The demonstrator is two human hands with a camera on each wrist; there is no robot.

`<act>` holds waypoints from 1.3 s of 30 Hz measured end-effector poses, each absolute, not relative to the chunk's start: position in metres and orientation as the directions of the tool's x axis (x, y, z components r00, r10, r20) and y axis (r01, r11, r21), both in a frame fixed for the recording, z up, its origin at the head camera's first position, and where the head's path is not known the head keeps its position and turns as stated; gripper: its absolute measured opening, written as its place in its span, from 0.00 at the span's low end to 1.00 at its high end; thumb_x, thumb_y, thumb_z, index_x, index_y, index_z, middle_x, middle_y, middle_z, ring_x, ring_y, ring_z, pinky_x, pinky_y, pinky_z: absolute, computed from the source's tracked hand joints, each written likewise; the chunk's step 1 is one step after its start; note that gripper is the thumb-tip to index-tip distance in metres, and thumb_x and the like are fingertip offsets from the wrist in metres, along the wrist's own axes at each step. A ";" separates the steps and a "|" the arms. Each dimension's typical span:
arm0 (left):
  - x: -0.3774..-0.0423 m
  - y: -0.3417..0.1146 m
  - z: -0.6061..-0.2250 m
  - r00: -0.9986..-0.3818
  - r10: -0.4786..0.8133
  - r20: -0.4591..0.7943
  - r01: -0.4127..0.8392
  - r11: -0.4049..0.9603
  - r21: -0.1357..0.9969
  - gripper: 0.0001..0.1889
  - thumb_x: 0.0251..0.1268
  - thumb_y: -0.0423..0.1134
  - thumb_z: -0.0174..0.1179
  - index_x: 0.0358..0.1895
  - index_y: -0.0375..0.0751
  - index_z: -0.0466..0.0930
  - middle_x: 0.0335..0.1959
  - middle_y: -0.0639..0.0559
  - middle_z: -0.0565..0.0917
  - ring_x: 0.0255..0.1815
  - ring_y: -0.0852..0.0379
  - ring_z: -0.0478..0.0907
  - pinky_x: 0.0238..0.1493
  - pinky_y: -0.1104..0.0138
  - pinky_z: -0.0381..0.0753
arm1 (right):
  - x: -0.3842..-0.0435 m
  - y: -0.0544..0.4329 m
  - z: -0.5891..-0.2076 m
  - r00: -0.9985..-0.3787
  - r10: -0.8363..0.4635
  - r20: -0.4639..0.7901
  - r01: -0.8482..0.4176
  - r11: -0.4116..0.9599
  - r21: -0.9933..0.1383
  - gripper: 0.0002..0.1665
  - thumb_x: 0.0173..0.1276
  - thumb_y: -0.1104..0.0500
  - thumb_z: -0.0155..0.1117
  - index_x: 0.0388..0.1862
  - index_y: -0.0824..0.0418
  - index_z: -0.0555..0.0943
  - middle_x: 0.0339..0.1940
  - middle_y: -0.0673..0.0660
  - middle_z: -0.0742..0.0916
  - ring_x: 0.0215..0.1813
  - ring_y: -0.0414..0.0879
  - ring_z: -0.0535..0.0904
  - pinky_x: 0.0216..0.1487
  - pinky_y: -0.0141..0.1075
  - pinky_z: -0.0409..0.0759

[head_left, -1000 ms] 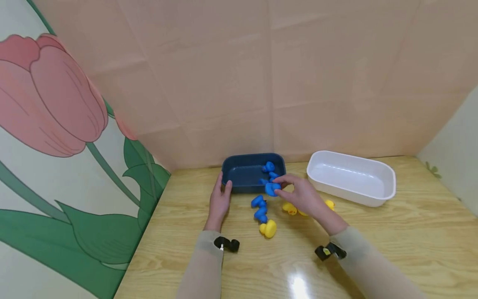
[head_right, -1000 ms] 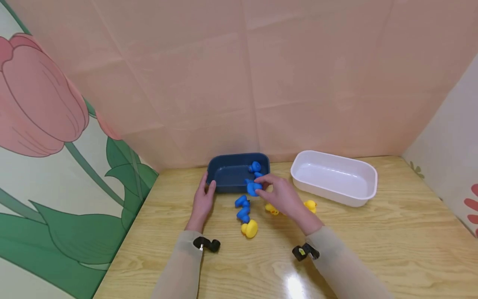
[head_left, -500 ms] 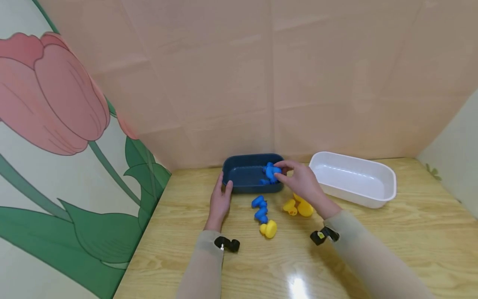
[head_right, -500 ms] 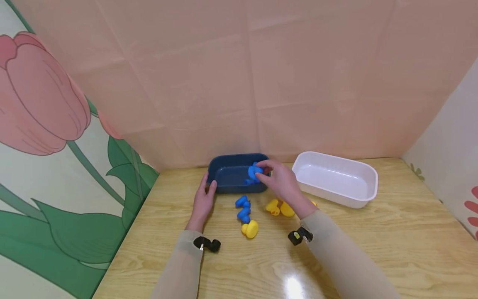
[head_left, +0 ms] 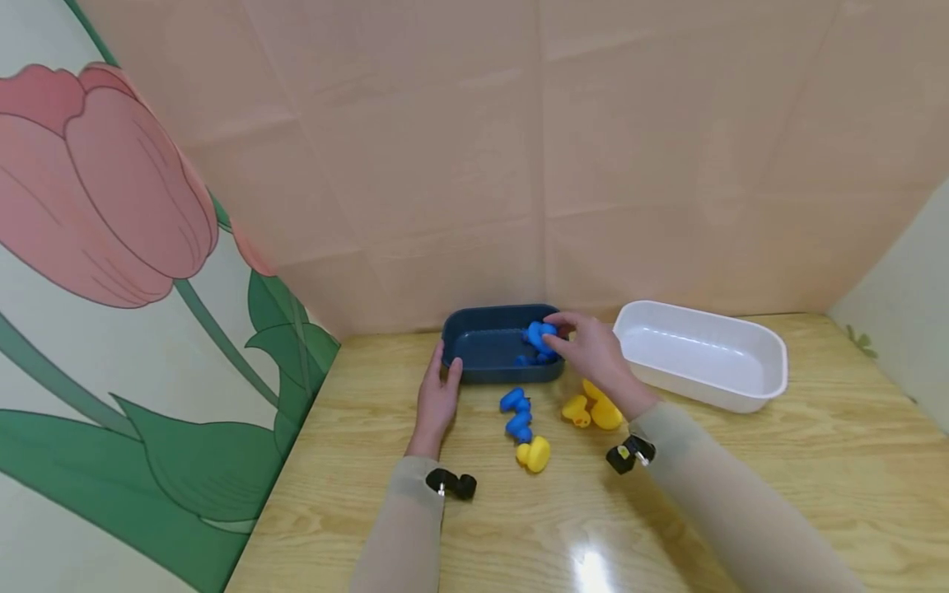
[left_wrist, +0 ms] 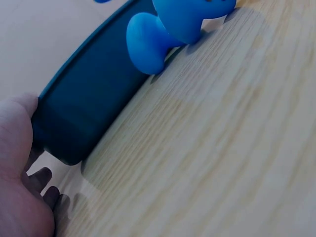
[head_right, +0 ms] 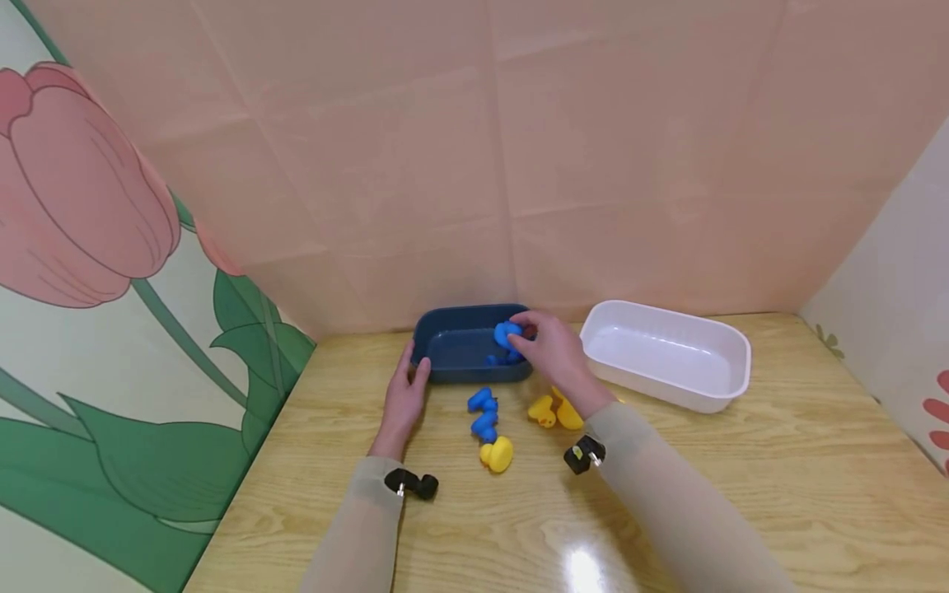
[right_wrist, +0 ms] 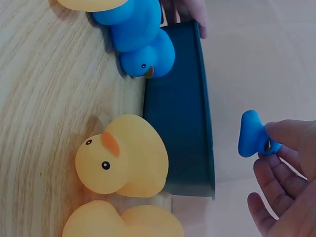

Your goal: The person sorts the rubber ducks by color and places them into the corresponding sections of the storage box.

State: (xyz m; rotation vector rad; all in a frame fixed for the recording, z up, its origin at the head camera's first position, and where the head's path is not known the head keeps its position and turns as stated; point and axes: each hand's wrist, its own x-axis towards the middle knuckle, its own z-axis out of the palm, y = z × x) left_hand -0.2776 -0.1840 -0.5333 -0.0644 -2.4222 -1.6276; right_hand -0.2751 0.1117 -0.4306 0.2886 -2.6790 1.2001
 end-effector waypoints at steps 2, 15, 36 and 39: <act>-0.278 -0.184 -0.533 -0.974 -0.089 0.210 0.160 0.388 0.908 0.36 0.90 0.59 0.52 0.91 0.55 0.56 0.90 0.49 0.60 0.88 0.40 0.57 0.85 0.40 0.57 | -0.277 0.111 -0.432 -0.965 -0.097 0.244 -0.247 0.653 -0.716 0.21 0.83 0.52 0.72 0.67 0.59 0.87 0.57 0.61 0.90 0.55 0.59 0.82 0.54 0.52 0.84; -0.278 -0.178 -0.530 -0.979 -0.094 0.182 0.133 0.384 0.914 0.35 0.92 0.52 0.53 0.92 0.52 0.56 0.90 0.49 0.59 0.89 0.42 0.56 0.86 0.45 0.58 | -0.287 0.111 -0.443 -0.974 -0.089 0.208 -0.213 0.674 -0.708 0.25 0.83 0.52 0.71 0.73 0.61 0.84 0.70 0.64 0.86 0.68 0.65 0.82 0.68 0.61 0.81; -0.277 -0.183 -0.531 -0.980 -0.089 0.179 0.130 0.393 0.910 0.36 0.91 0.56 0.52 0.92 0.53 0.55 0.90 0.50 0.58 0.89 0.44 0.55 0.86 0.45 0.58 | -0.264 0.103 -0.439 -0.965 -0.098 0.245 -0.250 0.637 -0.729 0.30 0.81 0.51 0.74 0.76 0.59 0.82 0.68 0.65 0.86 0.67 0.65 0.82 0.66 0.60 0.83; -0.277 -0.183 -0.531 -0.980 -0.089 0.176 0.128 0.391 0.912 0.35 0.91 0.55 0.52 0.92 0.53 0.55 0.90 0.50 0.58 0.89 0.44 0.55 0.86 0.45 0.58 | -0.257 0.101 -0.440 -0.960 -0.103 0.260 -0.265 0.630 -0.730 0.30 0.80 0.50 0.74 0.76 0.59 0.83 0.66 0.64 0.87 0.65 0.64 0.83 0.64 0.59 0.84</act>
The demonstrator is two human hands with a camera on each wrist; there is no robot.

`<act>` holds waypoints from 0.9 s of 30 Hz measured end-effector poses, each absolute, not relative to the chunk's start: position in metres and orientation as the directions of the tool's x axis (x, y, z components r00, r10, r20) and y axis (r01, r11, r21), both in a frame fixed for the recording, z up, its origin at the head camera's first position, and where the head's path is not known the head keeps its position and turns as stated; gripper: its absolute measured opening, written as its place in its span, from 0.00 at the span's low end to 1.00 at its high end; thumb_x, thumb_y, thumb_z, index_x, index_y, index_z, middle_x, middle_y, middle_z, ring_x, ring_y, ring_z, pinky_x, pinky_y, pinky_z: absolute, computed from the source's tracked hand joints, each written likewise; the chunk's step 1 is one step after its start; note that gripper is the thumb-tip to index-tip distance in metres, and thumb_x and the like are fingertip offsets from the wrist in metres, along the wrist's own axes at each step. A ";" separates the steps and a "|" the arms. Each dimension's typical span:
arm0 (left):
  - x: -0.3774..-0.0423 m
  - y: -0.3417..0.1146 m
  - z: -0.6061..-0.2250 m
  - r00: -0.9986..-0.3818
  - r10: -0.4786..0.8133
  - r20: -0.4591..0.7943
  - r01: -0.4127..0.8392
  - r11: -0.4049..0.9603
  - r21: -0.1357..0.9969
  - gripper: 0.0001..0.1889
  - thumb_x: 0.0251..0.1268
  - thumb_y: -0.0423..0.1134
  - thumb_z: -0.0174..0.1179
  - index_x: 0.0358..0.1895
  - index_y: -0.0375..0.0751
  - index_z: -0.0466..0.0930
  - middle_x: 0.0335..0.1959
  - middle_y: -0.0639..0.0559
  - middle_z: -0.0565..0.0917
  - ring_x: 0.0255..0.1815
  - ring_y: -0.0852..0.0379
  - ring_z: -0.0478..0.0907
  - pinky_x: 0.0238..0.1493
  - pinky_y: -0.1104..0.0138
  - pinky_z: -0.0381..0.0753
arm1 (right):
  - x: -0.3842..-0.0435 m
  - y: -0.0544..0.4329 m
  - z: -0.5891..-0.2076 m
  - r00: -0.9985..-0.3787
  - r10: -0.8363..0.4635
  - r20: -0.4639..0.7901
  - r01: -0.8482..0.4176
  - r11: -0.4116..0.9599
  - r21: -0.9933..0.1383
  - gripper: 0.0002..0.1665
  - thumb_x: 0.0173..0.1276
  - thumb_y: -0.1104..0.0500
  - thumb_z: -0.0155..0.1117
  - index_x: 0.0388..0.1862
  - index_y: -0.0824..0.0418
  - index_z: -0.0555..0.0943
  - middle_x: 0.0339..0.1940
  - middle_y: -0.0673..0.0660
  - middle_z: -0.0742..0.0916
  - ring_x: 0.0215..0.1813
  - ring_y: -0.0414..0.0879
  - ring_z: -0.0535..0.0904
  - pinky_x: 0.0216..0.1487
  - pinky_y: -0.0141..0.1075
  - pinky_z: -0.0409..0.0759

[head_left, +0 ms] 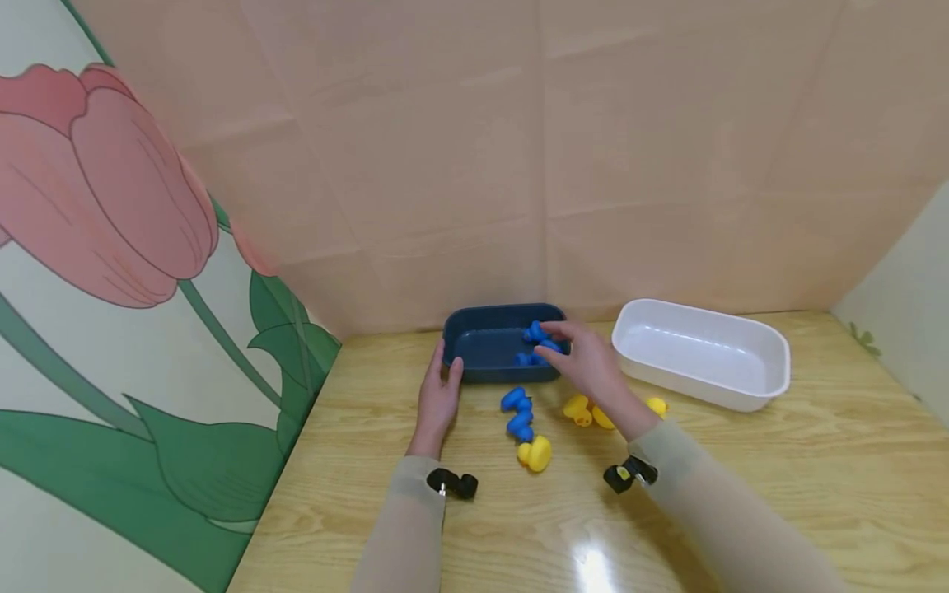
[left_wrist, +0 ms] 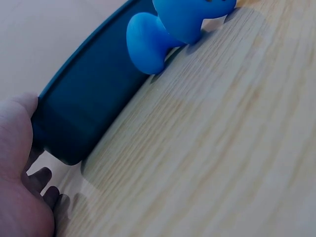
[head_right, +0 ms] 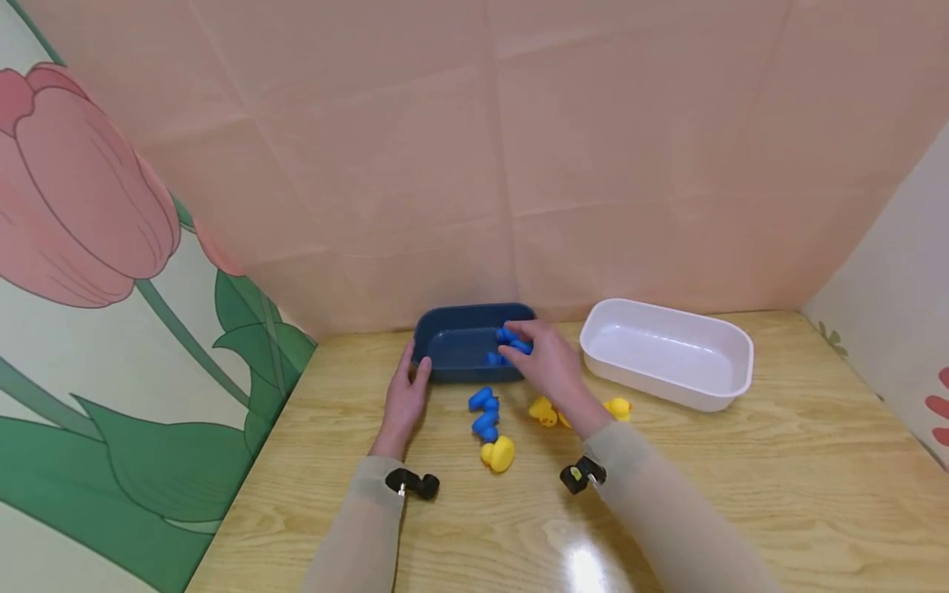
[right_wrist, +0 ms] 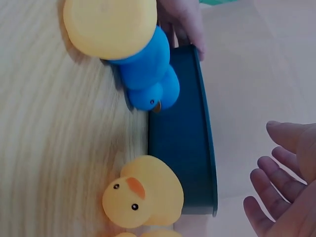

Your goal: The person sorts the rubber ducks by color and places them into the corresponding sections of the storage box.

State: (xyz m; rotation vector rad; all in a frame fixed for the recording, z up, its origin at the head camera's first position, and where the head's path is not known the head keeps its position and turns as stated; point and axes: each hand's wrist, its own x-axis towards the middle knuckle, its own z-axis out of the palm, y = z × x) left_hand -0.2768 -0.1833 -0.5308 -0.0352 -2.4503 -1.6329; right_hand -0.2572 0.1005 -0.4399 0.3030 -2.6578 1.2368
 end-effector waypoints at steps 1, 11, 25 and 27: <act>-0.277 -0.183 -0.531 -0.980 -0.087 0.177 0.131 0.388 0.912 0.35 0.92 0.54 0.52 0.92 0.53 0.55 0.90 0.50 0.58 0.89 0.44 0.55 0.86 0.45 0.58 | -0.255 0.100 -0.440 -0.958 -0.106 0.266 -0.272 0.629 -0.728 0.30 0.80 0.50 0.75 0.76 0.59 0.83 0.66 0.64 0.87 0.65 0.63 0.83 0.64 0.58 0.84; -0.275 -0.184 -0.530 -0.980 -0.081 0.179 0.134 0.390 0.911 0.36 0.91 0.59 0.52 0.92 0.57 0.54 0.90 0.51 0.58 0.89 0.45 0.55 0.86 0.46 0.59 | -0.238 0.097 -0.449 -0.939 -0.162 0.302 -0.339 0.564 -0.753 0.30 0.78 0.52 0.77 0.74 0.60 0.84 0.64 0.63 0.88 0.62 0.63 0.84 0.65 0.62 0.82; -0.278 -0.183 -0.533 -0.978 -0.089 0.188 0.141 0.384 0.912 0.35 0.92 0.55 0.52 0.92 0.53 0.54 0.90 0.49 0.58 0.89 0.44 0.56 0.85 0.45 0.60 | -0.216 0.091 -0.465 -0.922 -0.277 0.269 -0.378 0.502 -0.778 0.27 0.74 0.56 0.81 0.69 0.59 0.87 0.65 0.55 0.90 0.67 0.58 0.84 0.72 0.61 0.79; -0.278 -0.182 -0.532 -0.977 -0.089 0.192 0.143 0.386 0.911 0.35 0.92 0.54 0.52 0.92 0.54 0.55 0.90 0.49 0.58 0.89 0.44 0.56 0.85 0.46 0.61 | -0.215 0.091 -0.469 -0.921 -0.301 0.248 -0.375 0.508 -0.776 0.27 0.74 0.55 0.81 0.70 0.59 0.87 0.65 0.55 0.90 0.68 0.58 0.84 0.72 0.61 0.78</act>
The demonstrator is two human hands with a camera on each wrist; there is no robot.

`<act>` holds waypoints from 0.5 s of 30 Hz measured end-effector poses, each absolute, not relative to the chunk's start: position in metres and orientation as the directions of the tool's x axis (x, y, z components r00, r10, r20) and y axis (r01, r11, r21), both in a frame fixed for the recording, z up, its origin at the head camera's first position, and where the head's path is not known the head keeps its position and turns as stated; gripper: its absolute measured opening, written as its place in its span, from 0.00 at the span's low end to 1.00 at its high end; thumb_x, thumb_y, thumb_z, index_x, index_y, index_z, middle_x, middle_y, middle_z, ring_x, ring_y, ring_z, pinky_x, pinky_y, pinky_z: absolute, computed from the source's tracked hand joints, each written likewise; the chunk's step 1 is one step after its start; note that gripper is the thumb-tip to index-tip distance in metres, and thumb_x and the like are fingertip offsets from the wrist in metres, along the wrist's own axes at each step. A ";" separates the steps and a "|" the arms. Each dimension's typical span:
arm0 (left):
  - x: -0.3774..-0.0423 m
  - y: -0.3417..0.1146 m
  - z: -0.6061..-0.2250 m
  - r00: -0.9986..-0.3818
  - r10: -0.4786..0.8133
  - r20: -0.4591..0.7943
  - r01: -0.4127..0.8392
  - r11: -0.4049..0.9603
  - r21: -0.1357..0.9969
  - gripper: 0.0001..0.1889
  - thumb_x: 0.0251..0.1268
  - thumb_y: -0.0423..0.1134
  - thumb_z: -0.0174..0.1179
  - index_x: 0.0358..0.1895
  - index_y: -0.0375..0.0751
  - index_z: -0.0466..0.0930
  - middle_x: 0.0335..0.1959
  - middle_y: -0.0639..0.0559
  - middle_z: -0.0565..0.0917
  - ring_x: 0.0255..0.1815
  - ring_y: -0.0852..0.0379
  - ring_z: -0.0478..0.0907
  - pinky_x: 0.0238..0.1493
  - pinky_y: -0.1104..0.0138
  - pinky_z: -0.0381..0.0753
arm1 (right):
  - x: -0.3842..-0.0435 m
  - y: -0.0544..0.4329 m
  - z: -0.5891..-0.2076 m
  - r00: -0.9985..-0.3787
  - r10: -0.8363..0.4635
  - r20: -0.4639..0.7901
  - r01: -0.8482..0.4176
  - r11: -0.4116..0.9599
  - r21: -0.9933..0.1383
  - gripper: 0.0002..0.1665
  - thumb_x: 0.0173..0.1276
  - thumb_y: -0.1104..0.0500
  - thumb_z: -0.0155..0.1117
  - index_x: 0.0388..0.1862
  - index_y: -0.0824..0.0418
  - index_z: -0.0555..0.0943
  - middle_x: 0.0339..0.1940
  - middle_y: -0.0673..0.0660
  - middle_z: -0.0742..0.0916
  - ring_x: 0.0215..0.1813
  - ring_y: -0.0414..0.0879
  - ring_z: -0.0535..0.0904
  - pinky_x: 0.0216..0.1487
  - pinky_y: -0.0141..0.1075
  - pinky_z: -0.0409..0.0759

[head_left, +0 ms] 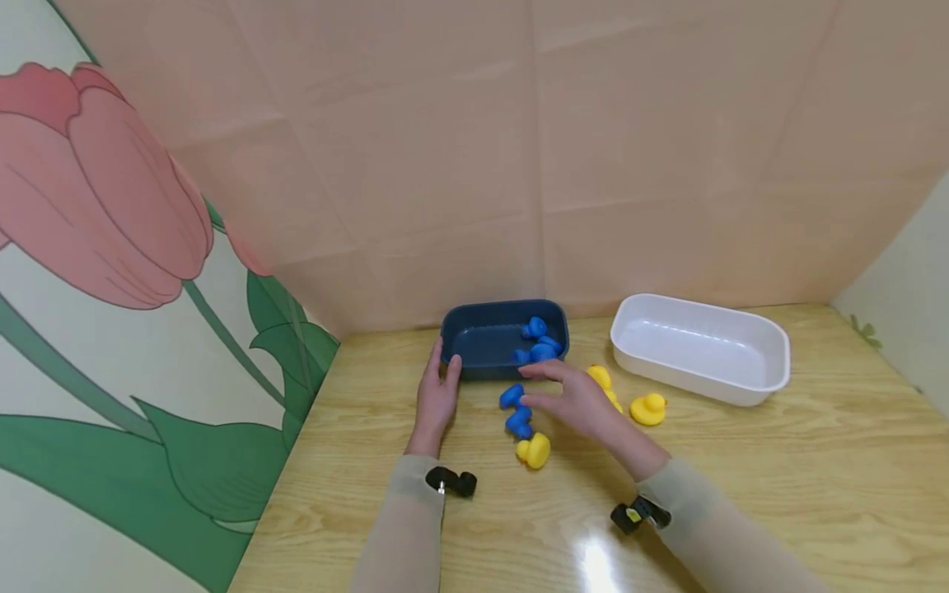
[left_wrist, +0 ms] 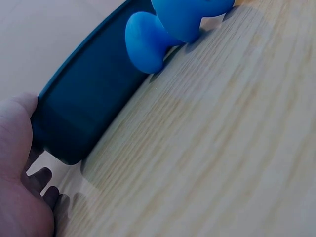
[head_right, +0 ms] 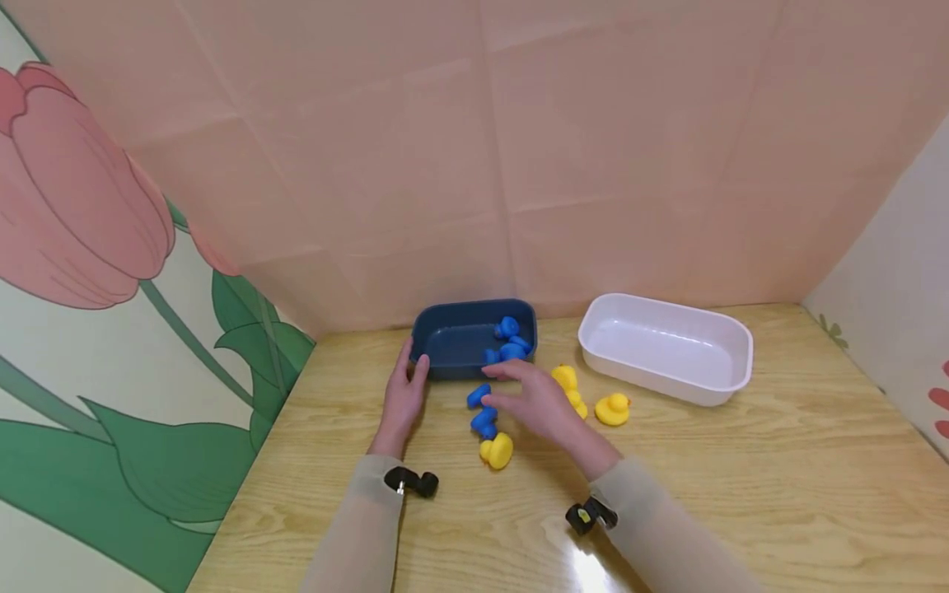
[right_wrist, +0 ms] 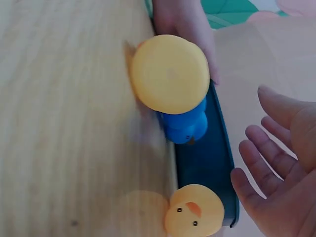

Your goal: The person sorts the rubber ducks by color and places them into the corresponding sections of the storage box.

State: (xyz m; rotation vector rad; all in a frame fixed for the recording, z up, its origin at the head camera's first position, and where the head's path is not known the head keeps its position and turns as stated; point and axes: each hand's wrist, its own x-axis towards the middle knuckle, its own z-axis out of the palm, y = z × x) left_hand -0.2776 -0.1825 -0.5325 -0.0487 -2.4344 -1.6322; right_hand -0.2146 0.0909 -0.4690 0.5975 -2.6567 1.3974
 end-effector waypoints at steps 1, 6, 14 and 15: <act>-0.278 -0.183 -0.533 -0.978 -0.089 0.191 0.143 0.386 0.911 0.35 0.92 0.54 0.52 0.92 0.55 0.55 0.90 0.50 0.58 0.89 0.44 0.56 0.85 0.46 0.61 | -0.213 0.091 -0.471 -0.920 -0.314 0.235 -0.372 0.510 -0.776 0.27 0.74 0.55 0.80 0.70 0.58 0.87 0.66 0.55 0.89 0.68 0.58 0.84 0.72 0.62 0.78; -0.278 -0.183 -0.533 -0.981 -0.086 0.172 0.125 0.395 0.910 0.36 0.91 0.59 0.52 0.92 0.57 0.54 0.90 0.52 0.57 0.89 0.47 0.55 0.85 0.48 0.61 | -0.209 0.089 -0.477 -0.907 -0.371 0.202 -0.382 0.517 -0.766 0.27 0.75 0.53 0.80 0.69 0.56 0.88 0.65 0.55 0.89 0.66 0.59 0.84 0.70 0.63 0.80; -0.278 -0.183 -0.532 -0.983 -0.084 0.164 0.117 0.405 0.907 0.35 0.91 0.58 0.51 0.92 0.59 0.54 0.90 0.53 0.57 0.89 0.48 0.55 0.86 0.48 0.60 | -0.204 0.087 -0.485 -0.896 -0.408 0.177 -0.389 0.525 -0.757 0.25 0.74 0.52 0.81 0.68 0.53 0.89 0.64 0.53 0.90 0.67 0.56 0.84 0.70 0.60 0.81; -0.278 -0.183 -0.532 -0.983 -0.086 0.162 0.114 0.406 0.907 0.35 0.91 0.57 0.51 0.92 0.59 0.53 0.90 0.53 0.57 0.89 0.48 0.55 0.86 0.48 0.60 | -0.204 0.086 -0.485 -0.893 -0.414 0.177 -0.393 0.525 -0.755 0.25 0.74 0.52 0.81 0.68 0.53 0.89 0.64 0.52 0.90 0.67 0.56 0.84 0.70 0.60 0.81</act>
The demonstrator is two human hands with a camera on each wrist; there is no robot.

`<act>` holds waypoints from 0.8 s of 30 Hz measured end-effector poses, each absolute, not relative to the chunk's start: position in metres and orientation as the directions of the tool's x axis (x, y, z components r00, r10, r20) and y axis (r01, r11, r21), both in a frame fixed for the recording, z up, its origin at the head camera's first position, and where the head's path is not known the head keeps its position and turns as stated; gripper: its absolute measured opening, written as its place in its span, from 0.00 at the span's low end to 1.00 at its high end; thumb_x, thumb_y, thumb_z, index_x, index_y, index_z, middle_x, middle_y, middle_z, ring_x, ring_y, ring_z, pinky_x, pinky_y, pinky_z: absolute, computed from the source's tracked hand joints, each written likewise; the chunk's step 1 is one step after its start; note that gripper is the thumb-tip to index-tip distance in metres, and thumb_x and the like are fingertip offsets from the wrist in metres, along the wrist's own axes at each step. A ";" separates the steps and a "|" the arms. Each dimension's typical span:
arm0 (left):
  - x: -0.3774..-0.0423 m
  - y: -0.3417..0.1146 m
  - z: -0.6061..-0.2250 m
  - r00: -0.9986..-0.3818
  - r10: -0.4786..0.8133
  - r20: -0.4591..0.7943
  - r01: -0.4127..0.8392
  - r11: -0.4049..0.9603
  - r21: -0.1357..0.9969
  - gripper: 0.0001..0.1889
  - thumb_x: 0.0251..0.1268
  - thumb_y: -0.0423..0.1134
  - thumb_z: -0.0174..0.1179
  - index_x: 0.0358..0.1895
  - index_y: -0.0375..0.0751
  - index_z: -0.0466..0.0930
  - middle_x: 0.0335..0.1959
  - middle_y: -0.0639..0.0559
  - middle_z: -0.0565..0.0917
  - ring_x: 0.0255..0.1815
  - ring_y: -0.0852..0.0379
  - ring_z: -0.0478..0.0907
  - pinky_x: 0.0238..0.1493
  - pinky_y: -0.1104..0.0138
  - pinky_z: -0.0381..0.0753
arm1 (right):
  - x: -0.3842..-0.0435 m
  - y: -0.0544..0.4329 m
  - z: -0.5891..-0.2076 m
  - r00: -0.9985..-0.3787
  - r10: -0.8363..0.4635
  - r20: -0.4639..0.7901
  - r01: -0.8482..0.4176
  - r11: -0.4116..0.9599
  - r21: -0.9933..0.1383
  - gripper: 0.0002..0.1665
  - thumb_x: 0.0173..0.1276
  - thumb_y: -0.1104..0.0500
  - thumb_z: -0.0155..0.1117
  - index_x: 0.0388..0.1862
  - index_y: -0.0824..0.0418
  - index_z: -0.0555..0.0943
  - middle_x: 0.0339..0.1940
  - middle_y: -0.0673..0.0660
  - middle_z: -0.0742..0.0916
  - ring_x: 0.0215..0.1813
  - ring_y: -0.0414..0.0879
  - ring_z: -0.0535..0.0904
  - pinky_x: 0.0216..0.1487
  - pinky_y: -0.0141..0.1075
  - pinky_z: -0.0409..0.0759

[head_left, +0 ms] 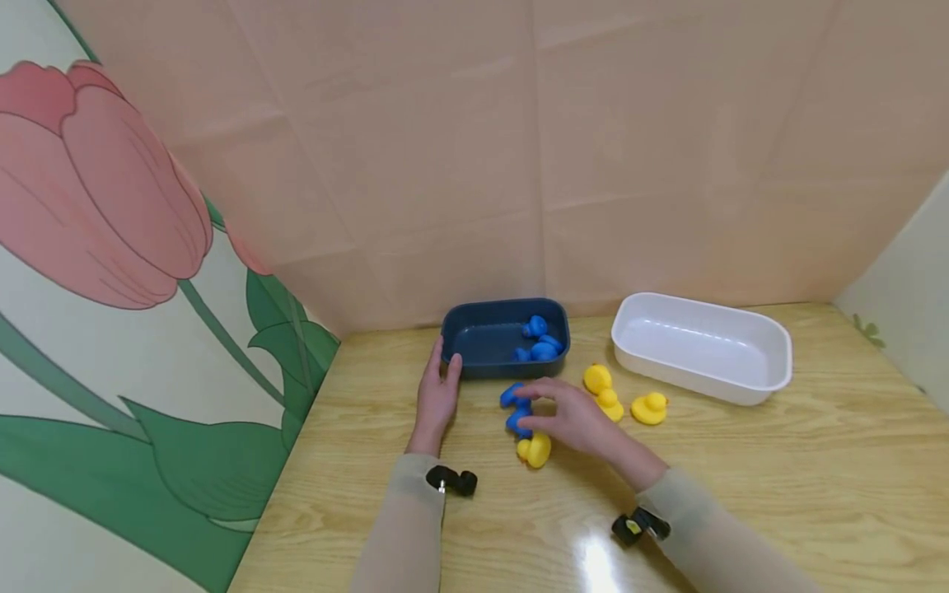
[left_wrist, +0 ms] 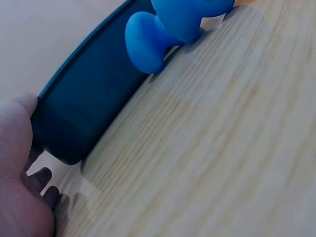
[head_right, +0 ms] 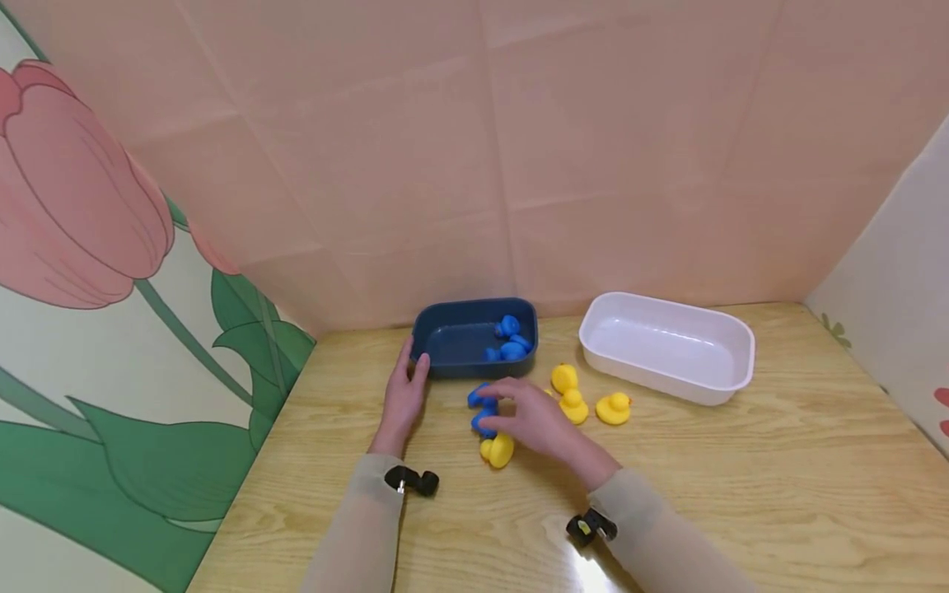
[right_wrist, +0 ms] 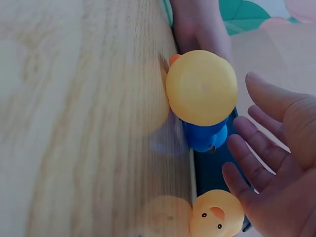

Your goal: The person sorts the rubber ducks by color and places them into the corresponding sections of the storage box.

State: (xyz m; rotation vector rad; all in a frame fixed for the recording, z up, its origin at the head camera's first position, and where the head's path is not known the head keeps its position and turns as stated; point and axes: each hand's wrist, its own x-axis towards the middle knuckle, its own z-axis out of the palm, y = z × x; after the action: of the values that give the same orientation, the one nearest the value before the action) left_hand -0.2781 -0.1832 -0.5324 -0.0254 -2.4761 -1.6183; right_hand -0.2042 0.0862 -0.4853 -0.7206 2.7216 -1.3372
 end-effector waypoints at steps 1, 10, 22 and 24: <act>-0.278 -0.183 -0.532 -0.983 -0.086 0.161 0.112 0.407 0.907 0.35 0.91 0.57 0.52 0.92 0.60 0.53 0.90 0.54 0.57 0.89 0.48 0.55 0.86 0.48 0.60 | -0.204 0.086 -0.486 -0.891 -0.419 0.176 -0.397 0.530 -0.749 0.25 0.75 0.52 0.80 0.68 0.53 0.89 0.64 0.52 0.90 0.67 0.55 0.84 0.71 0.60 0.80; -0.278 -0.183 -0.532 -0.981 -0.081 0.175 0.127 0.409 0.904 0.37 0.90 0.61 0.51 0.92 0.55 0.54 0.90 0.52 0.57 0.89 0.47 0.55 0.86 0.48 0.60 | -0.205 0.084 -0.491 -0.865 -0.455 0.210 -0.459 0.551 -0.697 0.25 0.74 0.53 0.81 0.66 0.57 0.90 0.67 0.54 0.89 0.69 0.57 0.83 0.73 0.60 0.78; -0.276 -0.182 -0.531 -0.977 -0.084 0.196 0.149 0.390 0.909 0.35 0.92 0.53 0.53 0.92 0.50 0.55 0.90 0.49 0.58 0.89 0.43 0.55 0.85 0.45 0.59 | -0.203 0.081 -0.487 -0.885 -0.440 0.155 -0.420 0.606 -0.675 0.23 0.74 0.52 0.81 0.65 0.54 0.91 0.68 0.56 0.88 0.71 0.58 0.82 0.74 0.61 0.77; -0.276 -0.182 -0.531 -0.976 -0.082 0.201 0.154 0.388 0.909 0.35 0.92 0.53 0.52 0.92 0.50 0.55 0.90 0.49 0.58 0.89 0.43 0.55 0.85 0.45 0.59 | -0.203 0.081 -0.486 -0.887 -0.440 0.140 -0.411 0.612 -0.676 0.22 0.74 0.53 0.81 0.65 0.53 0.91 0.68 0.54 0.89 0.71 0.57 0.82 0.74 0.60 0.77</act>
State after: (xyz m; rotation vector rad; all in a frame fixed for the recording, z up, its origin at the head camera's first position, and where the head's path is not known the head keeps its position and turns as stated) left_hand -0.2759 -0.1820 -0.5306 -0.0639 -2.4323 -1.6271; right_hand -0.2032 0.0808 -0.4858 -0.7354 2.7844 -1.1514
